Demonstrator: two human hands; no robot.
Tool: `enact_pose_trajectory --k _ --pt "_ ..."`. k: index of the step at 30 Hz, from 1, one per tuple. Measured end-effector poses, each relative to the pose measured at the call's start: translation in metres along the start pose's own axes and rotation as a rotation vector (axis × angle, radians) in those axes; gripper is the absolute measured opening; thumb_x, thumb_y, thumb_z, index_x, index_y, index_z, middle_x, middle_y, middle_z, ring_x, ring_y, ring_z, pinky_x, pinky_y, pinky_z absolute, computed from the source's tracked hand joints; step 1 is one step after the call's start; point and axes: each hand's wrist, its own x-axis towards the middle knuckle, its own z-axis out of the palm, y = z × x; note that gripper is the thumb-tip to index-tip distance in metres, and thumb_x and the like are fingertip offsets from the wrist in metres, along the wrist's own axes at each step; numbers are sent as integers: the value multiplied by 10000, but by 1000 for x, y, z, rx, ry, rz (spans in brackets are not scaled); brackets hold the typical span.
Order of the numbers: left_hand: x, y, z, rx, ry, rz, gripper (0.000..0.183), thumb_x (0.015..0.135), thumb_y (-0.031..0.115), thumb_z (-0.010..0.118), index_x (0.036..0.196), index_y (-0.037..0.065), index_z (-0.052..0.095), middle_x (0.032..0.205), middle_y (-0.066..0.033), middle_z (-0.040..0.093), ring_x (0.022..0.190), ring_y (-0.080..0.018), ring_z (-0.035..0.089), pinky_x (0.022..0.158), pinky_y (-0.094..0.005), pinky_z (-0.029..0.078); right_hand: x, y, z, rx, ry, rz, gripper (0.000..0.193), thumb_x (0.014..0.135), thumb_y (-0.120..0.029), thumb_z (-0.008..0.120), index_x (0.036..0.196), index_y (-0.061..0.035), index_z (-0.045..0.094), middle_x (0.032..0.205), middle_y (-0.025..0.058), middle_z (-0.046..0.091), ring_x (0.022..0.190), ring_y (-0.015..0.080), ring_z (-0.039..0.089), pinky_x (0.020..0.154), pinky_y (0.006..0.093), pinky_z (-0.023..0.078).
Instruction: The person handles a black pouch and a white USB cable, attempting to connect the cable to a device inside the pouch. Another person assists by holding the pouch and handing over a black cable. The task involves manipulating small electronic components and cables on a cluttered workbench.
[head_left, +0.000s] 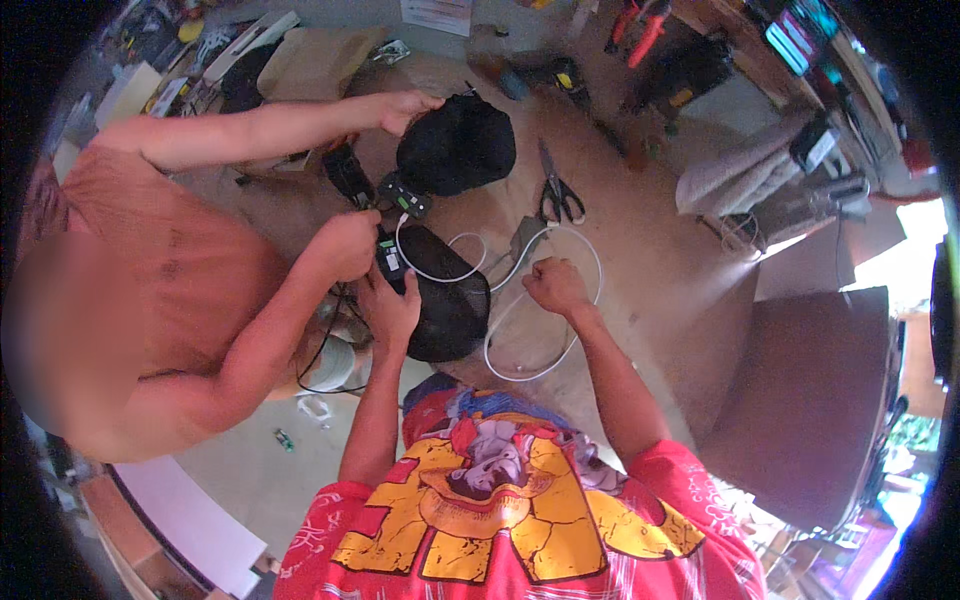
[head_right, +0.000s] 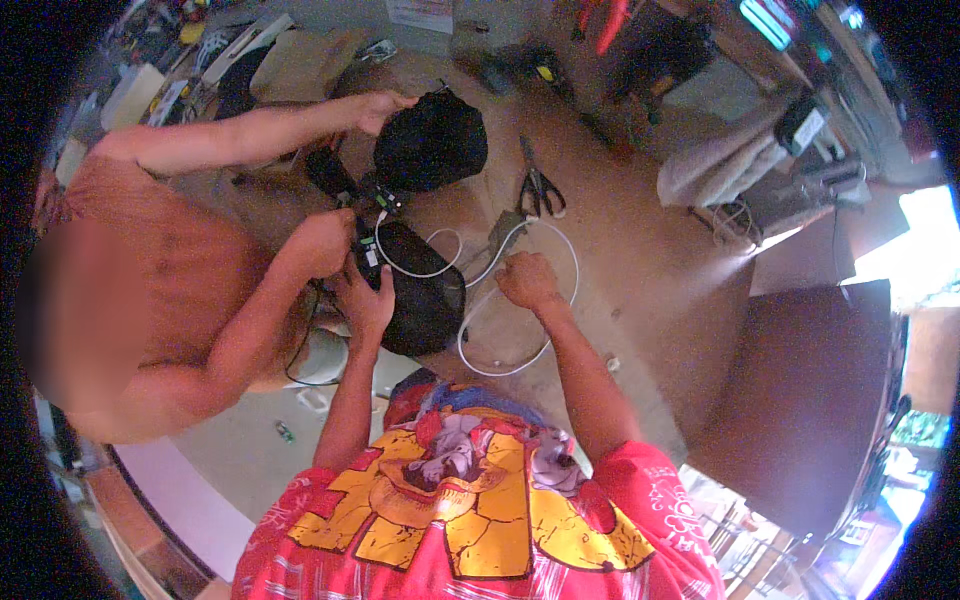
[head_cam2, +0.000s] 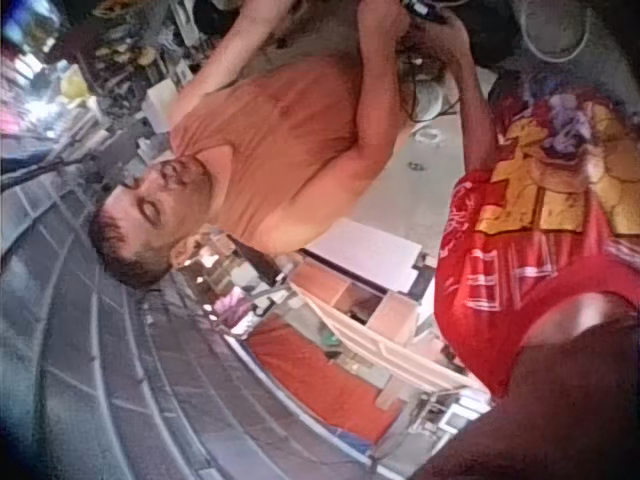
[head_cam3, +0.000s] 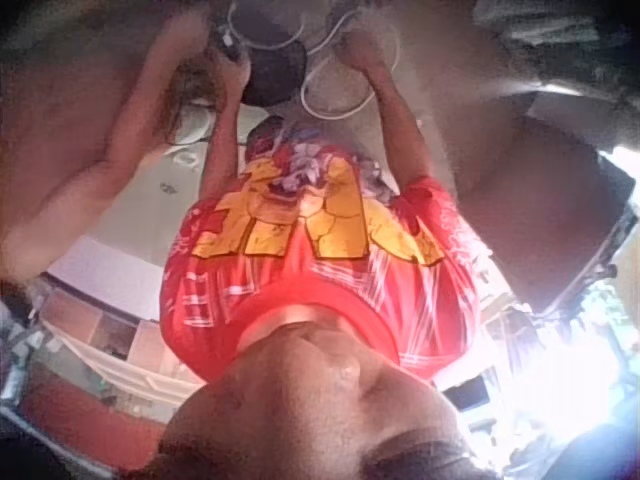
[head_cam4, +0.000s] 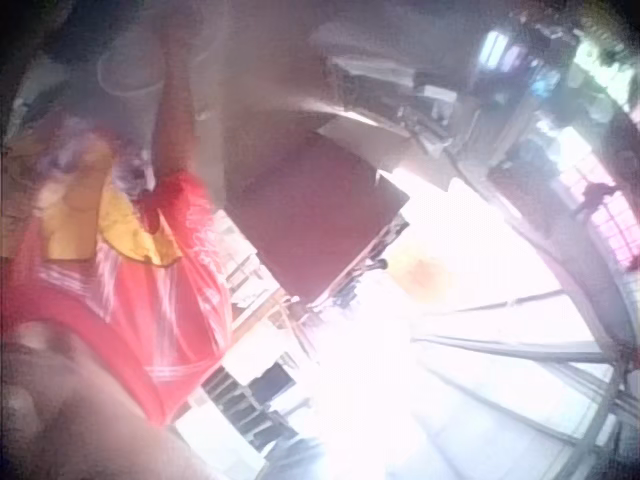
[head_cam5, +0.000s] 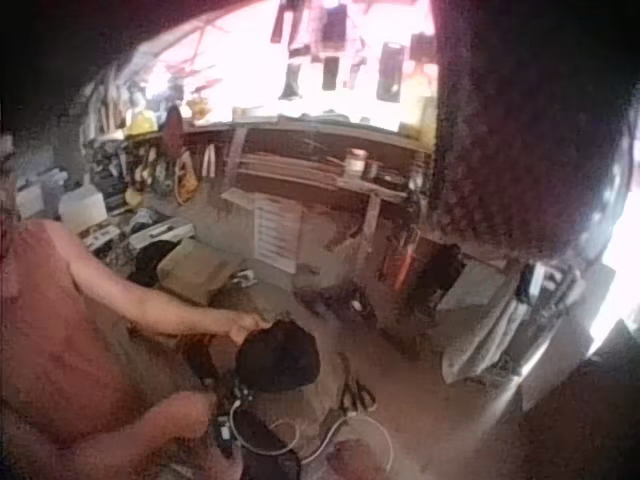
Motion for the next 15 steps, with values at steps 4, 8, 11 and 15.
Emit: enact_pose_trajectory --k 4,8,11,15 --pt "28 6 -5 -10 -178 -119 613 975 393 680 1409 -28 578 1396 -299 614 1302 -494 566 1129 -566 416 3 -26 -25 37 87 57 422 947 -419 644 988 -23 787 1033 278 743 976 455 728 858 550 580" --pt "48 4 13 -8 -129 -98 515 999 356 652 1354 -17 629 1356 -305 631 1266 -480 594 1098 -542 456 32 -84 -17 480 169 -62 359 924 -347 723 1022 -3 758 1026 262 753 981 435 736 858 509 574" --pt "67 2 20 -28 -200 -124 494 1003 343 655 1341 -16 632 1348 -304 633 1248 -476 603 1094 -541 461 75 -118 17 856 207 -121 368 926 -320 803 1057 15 727 905 90 746 816 208 692 755 379 544" --pt "77 -2 25 127 -123 -17 429 991 316 690 1264 -13 656 1263 -289 665 1179 -474 625 1069 -537 474 118 -146 30 1381 -97 -47 362 972 -321 779 1126 2 725 964 23 720 810 149 642 739 321 510"
